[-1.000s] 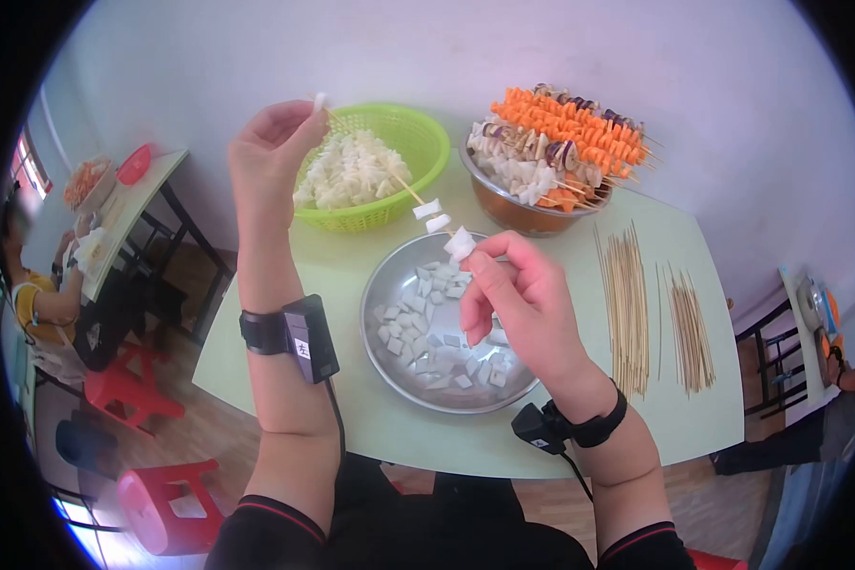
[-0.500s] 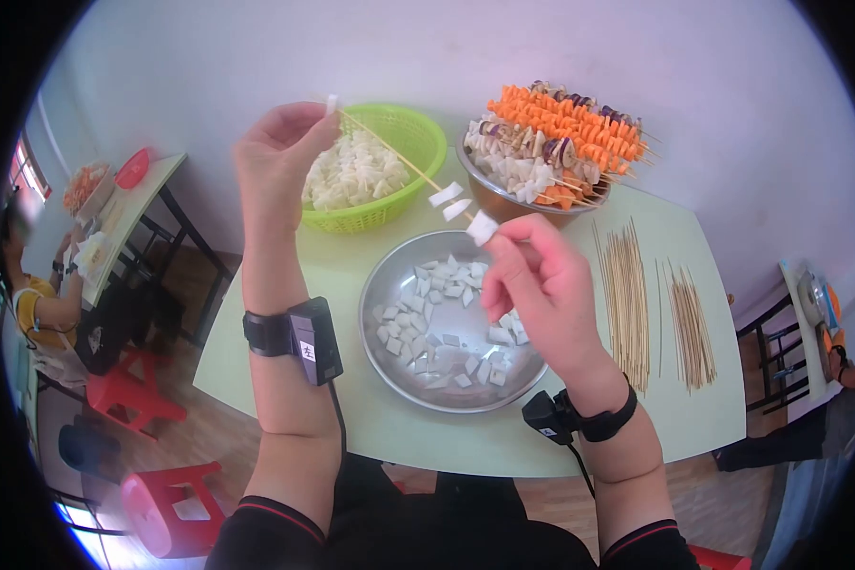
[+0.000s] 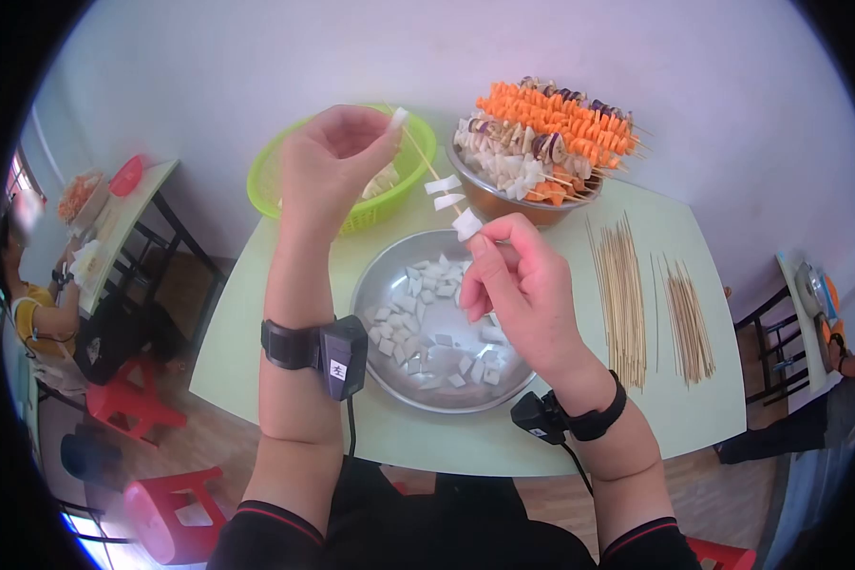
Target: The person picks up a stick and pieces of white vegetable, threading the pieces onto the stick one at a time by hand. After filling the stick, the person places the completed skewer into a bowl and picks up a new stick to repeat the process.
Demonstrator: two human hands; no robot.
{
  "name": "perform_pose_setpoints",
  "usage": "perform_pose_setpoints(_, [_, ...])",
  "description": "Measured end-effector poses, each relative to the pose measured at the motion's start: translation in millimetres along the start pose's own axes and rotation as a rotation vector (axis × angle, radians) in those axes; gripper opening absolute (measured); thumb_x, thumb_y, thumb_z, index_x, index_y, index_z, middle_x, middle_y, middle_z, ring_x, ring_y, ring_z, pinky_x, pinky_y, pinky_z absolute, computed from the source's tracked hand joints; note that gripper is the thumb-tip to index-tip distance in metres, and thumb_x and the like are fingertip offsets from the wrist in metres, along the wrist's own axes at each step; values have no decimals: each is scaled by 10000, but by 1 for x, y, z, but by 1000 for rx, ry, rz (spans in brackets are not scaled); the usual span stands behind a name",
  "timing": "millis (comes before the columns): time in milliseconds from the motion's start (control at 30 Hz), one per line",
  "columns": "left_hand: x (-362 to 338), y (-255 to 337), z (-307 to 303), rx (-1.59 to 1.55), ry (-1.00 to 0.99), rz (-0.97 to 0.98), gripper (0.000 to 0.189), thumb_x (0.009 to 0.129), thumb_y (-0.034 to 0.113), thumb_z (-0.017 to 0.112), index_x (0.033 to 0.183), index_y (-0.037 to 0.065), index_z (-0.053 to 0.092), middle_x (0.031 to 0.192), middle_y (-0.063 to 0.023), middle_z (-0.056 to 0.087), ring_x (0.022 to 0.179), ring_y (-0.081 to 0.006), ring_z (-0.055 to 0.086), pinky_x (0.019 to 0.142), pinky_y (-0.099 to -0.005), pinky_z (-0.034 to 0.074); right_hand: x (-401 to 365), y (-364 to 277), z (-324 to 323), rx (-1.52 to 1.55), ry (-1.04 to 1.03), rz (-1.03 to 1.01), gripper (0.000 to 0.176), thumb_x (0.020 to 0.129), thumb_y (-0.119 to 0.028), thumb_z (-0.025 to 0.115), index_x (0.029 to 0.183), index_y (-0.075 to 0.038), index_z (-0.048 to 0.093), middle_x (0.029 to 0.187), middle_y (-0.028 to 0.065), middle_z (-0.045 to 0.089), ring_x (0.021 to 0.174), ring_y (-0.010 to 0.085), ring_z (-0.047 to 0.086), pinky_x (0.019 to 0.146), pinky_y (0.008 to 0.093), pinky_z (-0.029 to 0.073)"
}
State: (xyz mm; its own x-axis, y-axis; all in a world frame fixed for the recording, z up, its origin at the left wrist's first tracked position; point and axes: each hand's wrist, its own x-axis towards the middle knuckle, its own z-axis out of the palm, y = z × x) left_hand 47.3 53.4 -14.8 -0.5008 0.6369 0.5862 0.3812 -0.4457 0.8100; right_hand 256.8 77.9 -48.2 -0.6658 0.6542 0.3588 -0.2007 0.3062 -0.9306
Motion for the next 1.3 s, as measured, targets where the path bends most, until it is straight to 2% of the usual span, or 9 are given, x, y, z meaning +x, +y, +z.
perform_pose_setpoints(200, [-3,7,3,57,-8,-22,170,777,35,703,907,-32,616,843,-64,641,779,-116,625,719,-231,515,0,-2,-3,41,54,-25,125,958,-126,461,960,-1,465,627,52,561,529,74,528,483,209,433])
perform_pose_setpoints(633, [-15,11,30,90,-145,-3,145,785,15,686,900,-30,610,858,-61,644,775,-100,621,702,-223,511,5,3,-9,61,88,-31,128,962,-145,457,980,-20,476,626,39,569,507,74,526,478,193,420])
perform_pose_setpoints(900, [-9,-9,25,58,-225,22,177,786,125,696,891,-8,647,807,-30,661,757,-88,622,690,-222,494,9,-1,-24,26,160,-25,131,945,-121,481,940,9,495,613,48,559,509,69,521,466,198,424])
perform_pose_setpoints(967, [-14,-6,25,85,-298,-8,208,778,137,691,926,-3,645,830,-40,660,771,-97,621,692,-235,495,11,-6,-31,5,232,-102,139,938,-138,494,935,-3,526,612,52,580,497,84,533,476,197,427])
perform_pose_setpoints(1033, [-20,-4,27,387,-679,-50,196,804,43,651,983,-33,626,885,-62,653,821,-104,616,756,-238,503,10,-8,-35,-18,242,-122,144,935,-141,498,927,-2,536,610,50,581,493,86,532,475,200,426])
perform_pose_setpoints(1067, [-24,-9,30,414,-787,-62,216,780,70,665,971,-27,633,861,-67,655,778,-115,609,716,-249,498,10,-9,-36,-35,250,-172,150,932,-145,502,919,-2,545,608,48,583,489,87,532,475,203,426])
perform_pose_setpoints(1167, [-37,-35,42,524,-938,-14,256,761,124,692,963,-21,629,853,-78,640,757,-150,601,693,-269,497,9,-10,-38,-15,247,-180,149,924,-146,516,906,-3,555,609,45,586,487,86,533,472,205,423])
perform_pose_setpoints(1233, [-46,-45,48,616,-944,35,298,729,161,715,963,7,616,901,-88,617,824,-189,593,731,-309,493,8,-11,-36,14,238,-168,144,919,-144,524,904,-5,559,610,45,587,486,86,534,472,206,422])
perform_pose_setpoints(1300, [-51,-59,56,750,-1073,33,326,699,164,728,970,35,599,954,-98,592,888,-218,577,783,-336,481,9,-12,-38,45,231,-157,139,914,-141,532,902,-6,563,611,45,589,485,87,534,471,207,420])
